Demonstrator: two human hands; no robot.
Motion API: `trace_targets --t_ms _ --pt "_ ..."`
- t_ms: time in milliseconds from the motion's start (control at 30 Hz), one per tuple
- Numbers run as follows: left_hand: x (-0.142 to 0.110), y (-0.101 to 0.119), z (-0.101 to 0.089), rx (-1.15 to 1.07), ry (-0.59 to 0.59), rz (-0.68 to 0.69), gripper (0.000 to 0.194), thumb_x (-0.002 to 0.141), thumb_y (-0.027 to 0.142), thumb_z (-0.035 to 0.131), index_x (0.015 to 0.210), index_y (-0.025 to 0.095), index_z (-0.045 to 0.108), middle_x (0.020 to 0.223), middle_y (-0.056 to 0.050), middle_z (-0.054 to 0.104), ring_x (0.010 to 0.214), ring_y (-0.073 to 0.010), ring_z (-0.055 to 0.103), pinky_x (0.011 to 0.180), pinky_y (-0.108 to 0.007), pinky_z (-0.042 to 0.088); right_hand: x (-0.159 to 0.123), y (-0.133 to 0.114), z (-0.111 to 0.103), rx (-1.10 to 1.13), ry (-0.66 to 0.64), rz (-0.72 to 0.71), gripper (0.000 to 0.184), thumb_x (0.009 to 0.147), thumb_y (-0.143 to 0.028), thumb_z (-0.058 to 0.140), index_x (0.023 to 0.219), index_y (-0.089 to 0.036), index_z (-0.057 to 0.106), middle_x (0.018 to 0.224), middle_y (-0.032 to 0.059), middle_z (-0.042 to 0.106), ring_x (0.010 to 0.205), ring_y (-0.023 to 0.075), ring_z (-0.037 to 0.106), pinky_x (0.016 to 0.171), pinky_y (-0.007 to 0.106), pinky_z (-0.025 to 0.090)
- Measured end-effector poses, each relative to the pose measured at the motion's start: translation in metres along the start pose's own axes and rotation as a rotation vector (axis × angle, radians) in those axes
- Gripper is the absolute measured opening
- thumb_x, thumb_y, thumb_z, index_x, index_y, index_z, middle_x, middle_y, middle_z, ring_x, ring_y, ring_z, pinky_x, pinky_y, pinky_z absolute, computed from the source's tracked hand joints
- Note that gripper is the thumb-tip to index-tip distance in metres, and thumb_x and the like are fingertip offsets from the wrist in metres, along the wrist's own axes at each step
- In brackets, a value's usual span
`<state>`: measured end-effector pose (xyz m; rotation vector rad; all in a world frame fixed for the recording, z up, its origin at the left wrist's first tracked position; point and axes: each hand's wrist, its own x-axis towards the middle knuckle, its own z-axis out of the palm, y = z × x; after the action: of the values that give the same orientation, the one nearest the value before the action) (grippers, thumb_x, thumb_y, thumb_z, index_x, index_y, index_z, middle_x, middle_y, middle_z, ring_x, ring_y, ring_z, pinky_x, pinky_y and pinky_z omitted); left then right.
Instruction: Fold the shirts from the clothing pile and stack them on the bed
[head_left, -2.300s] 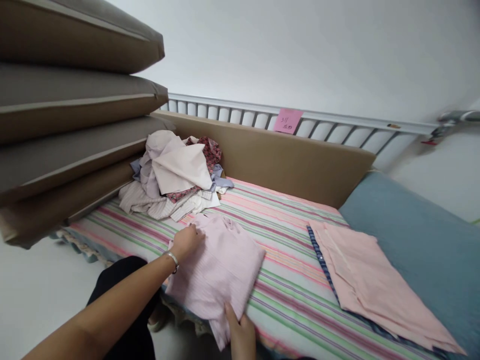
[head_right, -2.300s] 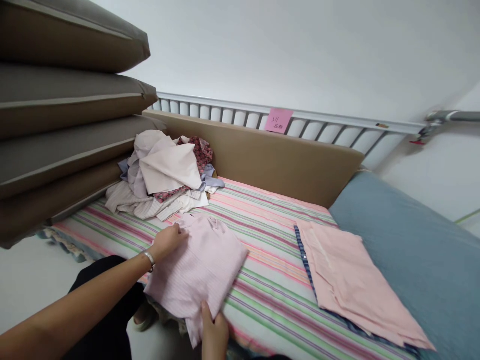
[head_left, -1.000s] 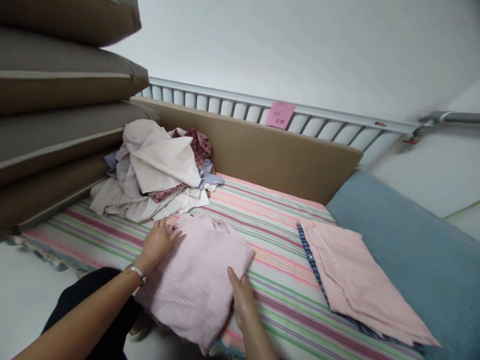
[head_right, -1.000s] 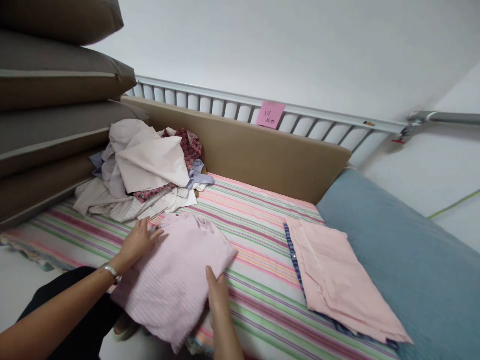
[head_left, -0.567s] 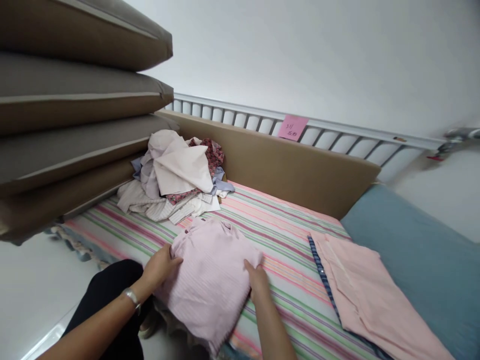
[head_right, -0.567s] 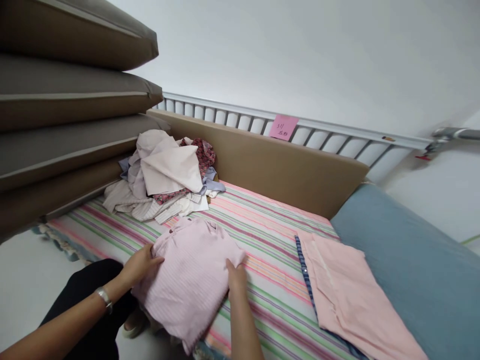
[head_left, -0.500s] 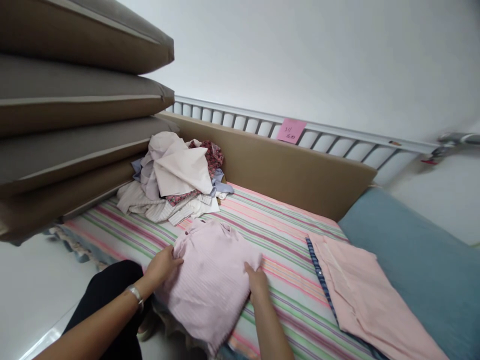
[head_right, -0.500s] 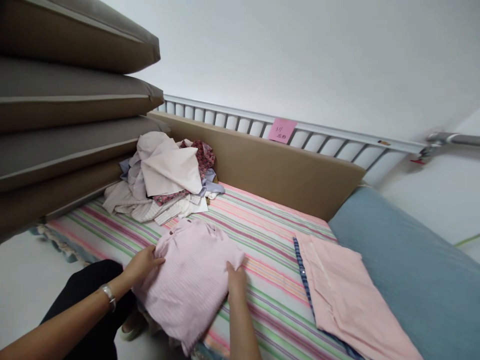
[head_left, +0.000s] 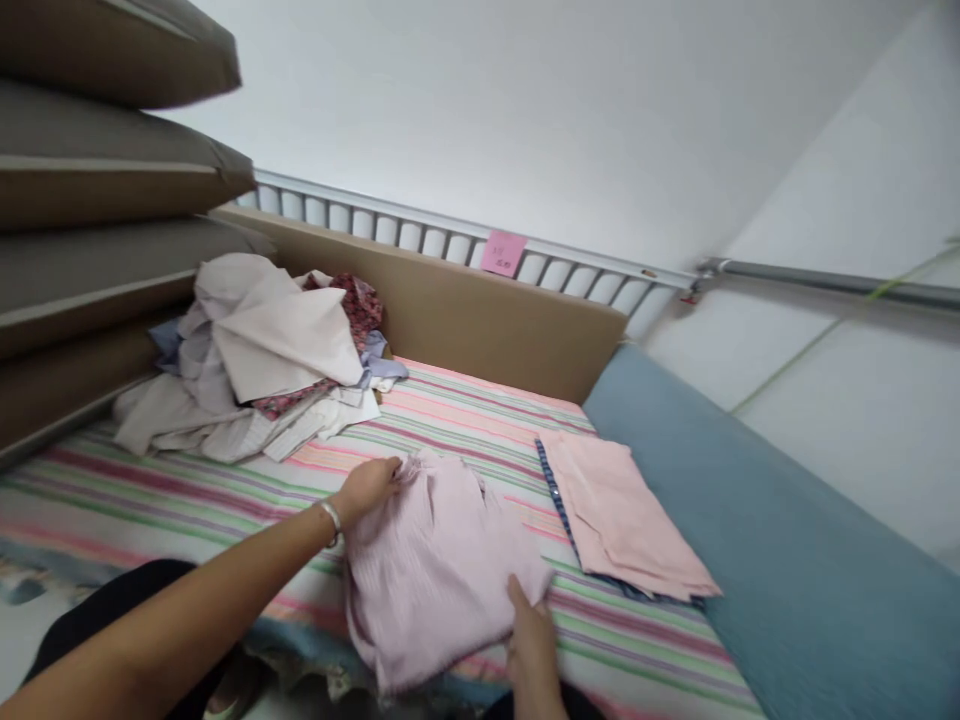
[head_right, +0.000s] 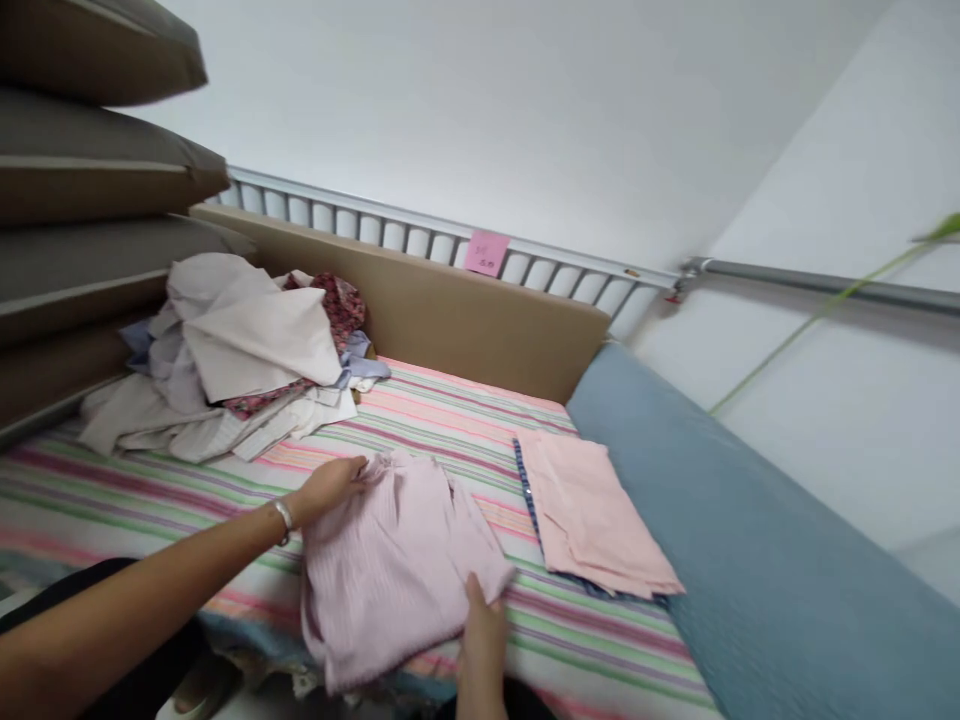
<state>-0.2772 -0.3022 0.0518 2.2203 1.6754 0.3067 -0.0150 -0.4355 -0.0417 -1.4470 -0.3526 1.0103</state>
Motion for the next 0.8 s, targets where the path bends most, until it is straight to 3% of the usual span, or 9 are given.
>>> trace_targets --t_ms 133,233,300,367,467,567,633,700,800 --pt "0.031 -0.004 -0.03 0.025 -0.095 0.108 0.019 0.064 0.021 0.067 0.081 0.019 0.06 0.087 -0.006 0.068 0.084 -0.0232 0.063 0.07 -0.027 0.041 -0.05 0.017 0.007 0.134 0.011 0.175 0.081 0.047 -0.052 0.081 0.115 -0.018 0.052 0.083 0.0041 0.072 0.075 0.0233 0.068 0.057 0.031 0.052" --pt "0.028 -0.025 -0.039 0.033 -0.072 0.07 0.026 0.063 0.019 0.067 0.088 0.017 0.062 0.09 -0.008 0.068 0.085 -0.0247 0.063 0.074 -0.03 0.044 -0.067 0.019 0.016 0.14 -0.08 0.205 0.082 0.047 -0.049 0.083 0.115 -0.018 0.05 0.089 0.005 0.072 0.08 0.0244 0.068 0.061 0.032 0.054" --pt "0.009 -0.044 -0.034 0.034 0.013 0.017 0.035 0.071 0.021 0.06 0.105 0.015 0.058 0.107 -0.013 0.065 0.097 -0.0259 0.061 0.083 -0.034 0.044 -0.068 0.014 0.016 0.113 -0.154 0.231 0.082 0.049 -0.048 0.083 0.117 -0.018 0.048 0.09 0.0059 0.072 0.079 0.0249 0.068 0.063 0.034 0.055" --pt "-0.025 -0.063 -0.019 -0.073 0.205 -0.03 0.04 0.079 0.027 0.052 0.117 0.015 0.052 0.12 -0.016 0.058 0.104 -0.0253 0.058 0.09 -0.037 0.043 -0.063 0.005 0.01 0.095 -0.213 0.254 0.085 0.051 -0.048 0.082 0.121 -0.018 0.044 0.092 0.0068 0.071 0.078 0.0255 0.068 0.065 0.037 0.055" --pt "-0.097 -0.086 0.024 -0.52 0.502 -0.124 0.042 0.08 0.046 0.051 0.11 0.017 0.056 0.109 -0.011 0.063 0.091 -0.0233 0.061 0.082 -0.036 0.048 -0.052 -0.01 -0.004 0.072 -0.219 0.252 0.089 0.053 -0.05 0.08 0.126 -0.02 0.04 0.102 0.0086 0.069 0.084 0.0257 0.068 0.07 0.039 0.055" --pt "-0.166 -0.09 0.08 -0.929 0.275 -0.382 0.047 0.07 0.061 0.059 0.088 0.017 0.062 0.077 -0.006 0.067 0.07 -0.0217 0.061 0.064 -0.033 0.049 -0.038 -0.022 -0.01 -0.031 -0.194 0.216 0.09 0.053 -0.051 0.08 0.128 -0.022 0.041 0.115 0.0098 0.065 0.094 0.0252 0.065 0.073 0.036 0.055" --pt "-0.193 -0.08 0.109 -1.103 0.096 -0.594 0.06 0.05 0.067 0.07 0.084 0.018 0.064 0.066 -0.004 0.065 0.062 -0.0229 0.06 0.055 -0.032 0.046 -0.025 -0.026 -0.009 -0.151 -0.18 0.188 0.088 0.053 -0.054 0.078 0.128 -0.022 0.044 0.115 0.0103 0.065 0.096 0.0262 0.065 0.072 0.035 0.055" --pt "-0.2 -0.062 0.124 -1.249 -0.04 -0.589 0.062 0.045 0.06 0.078 0.088 0.018 0.067 0.077 -0.007 0.07 0.076 -0.0265 0.064 0.064 -0.034 0.048 -0.01 -0.026 -0.004 -0.264 -0.181 0.147 0.083 0.052 -0.057 0.076 0.122 -0.019 0.052 0.107 0.0112 0.068 0.094 0.028 0.065 0.07 0.035 0.055" --pt "-0.188 -0.025 0.12 -1.516 -0.193 -0.409 0.06 0.056 0.052 0.078 0.104 0.018 0.068 0.106 -0.011 0.069 0.103 -0.0297 0.06 0.087 -0.038 0.046 0.009 -0.021 0.001 -0.345 -0.286 0.053 0.074 0.047 -0.053 0.078 0.108 -0.014 0.061 0.094 0.012 0.071 0.092 0.0297 0.066 0.071 0.035 0.054"
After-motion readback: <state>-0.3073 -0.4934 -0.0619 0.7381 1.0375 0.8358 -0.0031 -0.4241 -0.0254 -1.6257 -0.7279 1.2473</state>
